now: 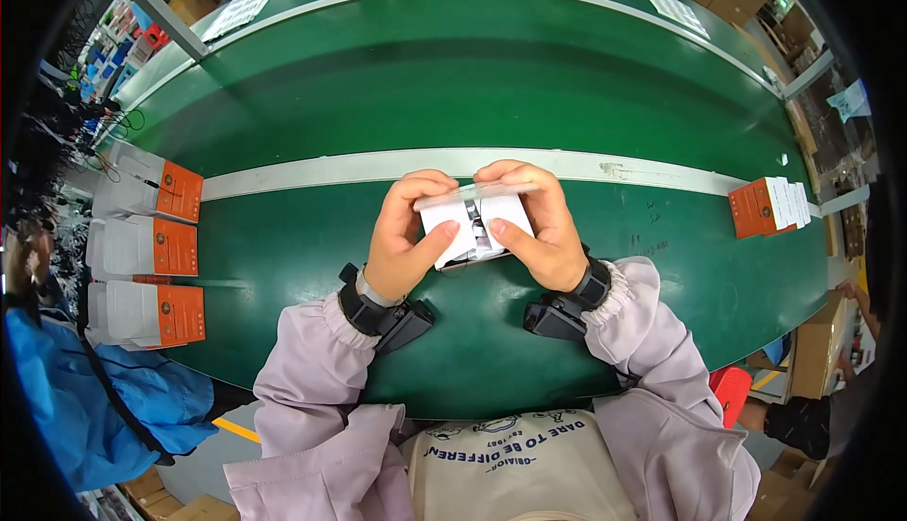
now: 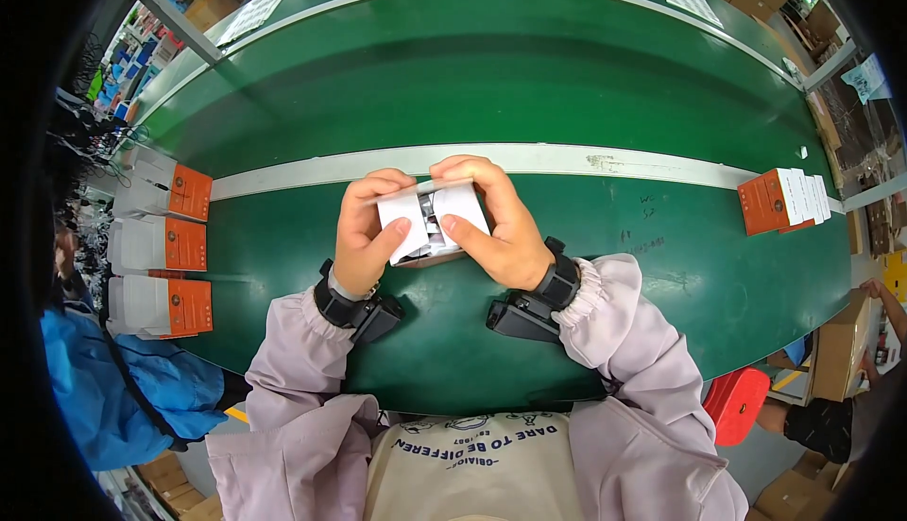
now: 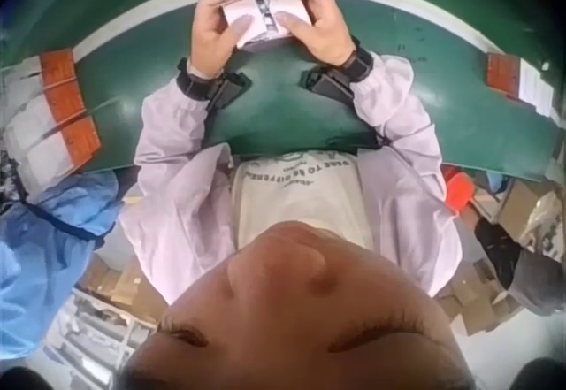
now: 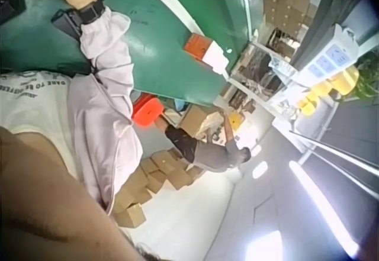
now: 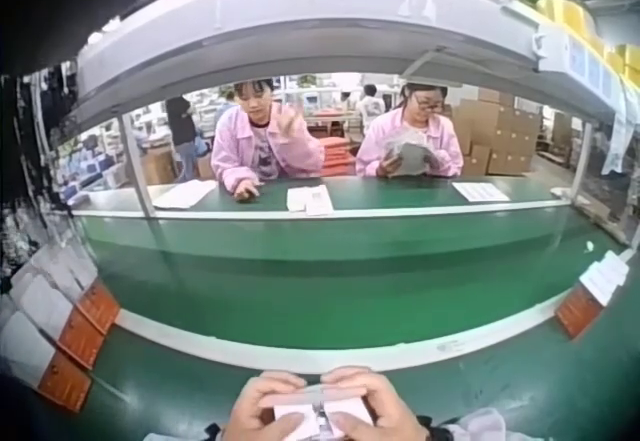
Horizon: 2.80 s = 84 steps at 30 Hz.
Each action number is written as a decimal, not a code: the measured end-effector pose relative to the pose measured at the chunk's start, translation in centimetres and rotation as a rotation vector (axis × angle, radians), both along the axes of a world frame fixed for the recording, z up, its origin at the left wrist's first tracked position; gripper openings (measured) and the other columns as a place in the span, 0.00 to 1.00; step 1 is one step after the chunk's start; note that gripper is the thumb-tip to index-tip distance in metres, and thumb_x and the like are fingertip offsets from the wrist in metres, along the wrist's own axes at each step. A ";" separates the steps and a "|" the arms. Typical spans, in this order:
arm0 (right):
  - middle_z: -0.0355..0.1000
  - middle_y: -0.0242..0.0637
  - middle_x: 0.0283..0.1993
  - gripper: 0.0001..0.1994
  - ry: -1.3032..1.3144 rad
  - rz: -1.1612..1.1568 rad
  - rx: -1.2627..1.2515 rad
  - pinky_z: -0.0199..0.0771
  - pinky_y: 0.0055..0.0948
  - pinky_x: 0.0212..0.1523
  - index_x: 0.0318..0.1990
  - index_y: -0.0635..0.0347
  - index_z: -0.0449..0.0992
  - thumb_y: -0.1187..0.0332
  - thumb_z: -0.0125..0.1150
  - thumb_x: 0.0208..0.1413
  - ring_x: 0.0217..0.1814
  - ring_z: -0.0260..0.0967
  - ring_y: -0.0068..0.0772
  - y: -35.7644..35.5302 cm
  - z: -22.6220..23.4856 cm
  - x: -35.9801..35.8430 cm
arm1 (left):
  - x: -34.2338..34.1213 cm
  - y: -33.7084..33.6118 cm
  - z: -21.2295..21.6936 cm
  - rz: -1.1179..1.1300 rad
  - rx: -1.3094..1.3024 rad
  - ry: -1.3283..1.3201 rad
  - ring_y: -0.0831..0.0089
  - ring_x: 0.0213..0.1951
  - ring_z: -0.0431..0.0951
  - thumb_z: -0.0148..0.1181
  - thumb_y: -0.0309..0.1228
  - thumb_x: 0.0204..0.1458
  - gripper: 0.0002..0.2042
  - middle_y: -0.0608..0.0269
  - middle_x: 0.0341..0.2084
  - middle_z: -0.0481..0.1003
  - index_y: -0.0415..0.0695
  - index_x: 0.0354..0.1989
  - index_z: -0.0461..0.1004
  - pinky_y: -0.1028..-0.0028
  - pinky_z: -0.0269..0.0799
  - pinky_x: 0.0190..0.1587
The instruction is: The person picks up a box, folds the inner flaps, and presses the lid closed before placing it on the conveyor belt. This process is repeated with several more boxes.
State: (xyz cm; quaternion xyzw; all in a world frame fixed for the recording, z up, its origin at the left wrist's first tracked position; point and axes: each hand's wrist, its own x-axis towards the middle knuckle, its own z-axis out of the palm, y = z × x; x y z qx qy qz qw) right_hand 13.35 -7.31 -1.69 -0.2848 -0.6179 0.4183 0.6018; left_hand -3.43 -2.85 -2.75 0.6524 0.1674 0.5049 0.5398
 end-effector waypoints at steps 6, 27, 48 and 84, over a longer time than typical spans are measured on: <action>0.57 0.45 0.47 0.16 -0.226 -0.045 0.176 0.57 0.33 0.48 0.38 0.56 0.63 0.73 0.59 0.40 0.51 0.56 0.38 0.7 -1.1 1.1 | -0.9 1.0 1.3 0.004 0.392 0.142 0.66 0.42 0.65 0.57 0.18 0.35 0.14 0.58 0.36 0.66 0.42 0.33 0.67 0.70 0.61 0.43; 0.58 0.48 0.47 0.23 -0.548 -0.198 0.305 0.60 0.35 0.45 0.39 0.58 0.67 0.64 0.66 0.31 0.47 0.58 0.45 -1.1 1.1 0.8 | -2.3 0.7 3.1 -0.108 0.624 0.352 0.54 0.48 0.61 0.67 0.36 0.30 0.24 0.52 0.43 0.63 0.43 0.38 0.68 0.60 0.56 0.48; 0.61 0.40 0.43 0.15 -0.601 -0.272 0.371 0.59 0.43 0.46 0.32 0.54 0.72 0.73 0.64 0.30 0.47 0.56 0.50 -1.7 1.3 -0.7 | -2.9 0.9 2.9 -0.155 0.491 0.424 0.55 0.51 0.57 0.42 0.19 0.42 0.11 0.54 0.42 0.66 0.40 0.35 0.67 0.62 0.51 0.52; 0.66 0.43 0.35 0.13 -1.579 0.194 0.138 0.66 0.34 0.29 0.27 0.63 0.67 0.70 0.59 0.29 0.31 0.65 0.44 1.9 12.2 -2.3 | -2.5 -0.2 0.4 -0.091 0.004 0.528 0.59 0.47 0.65 0.69 0.37 0.26 0.48 0.51 0.45 0.63 0.42 0.56 0.42 0.69 0.60 0.48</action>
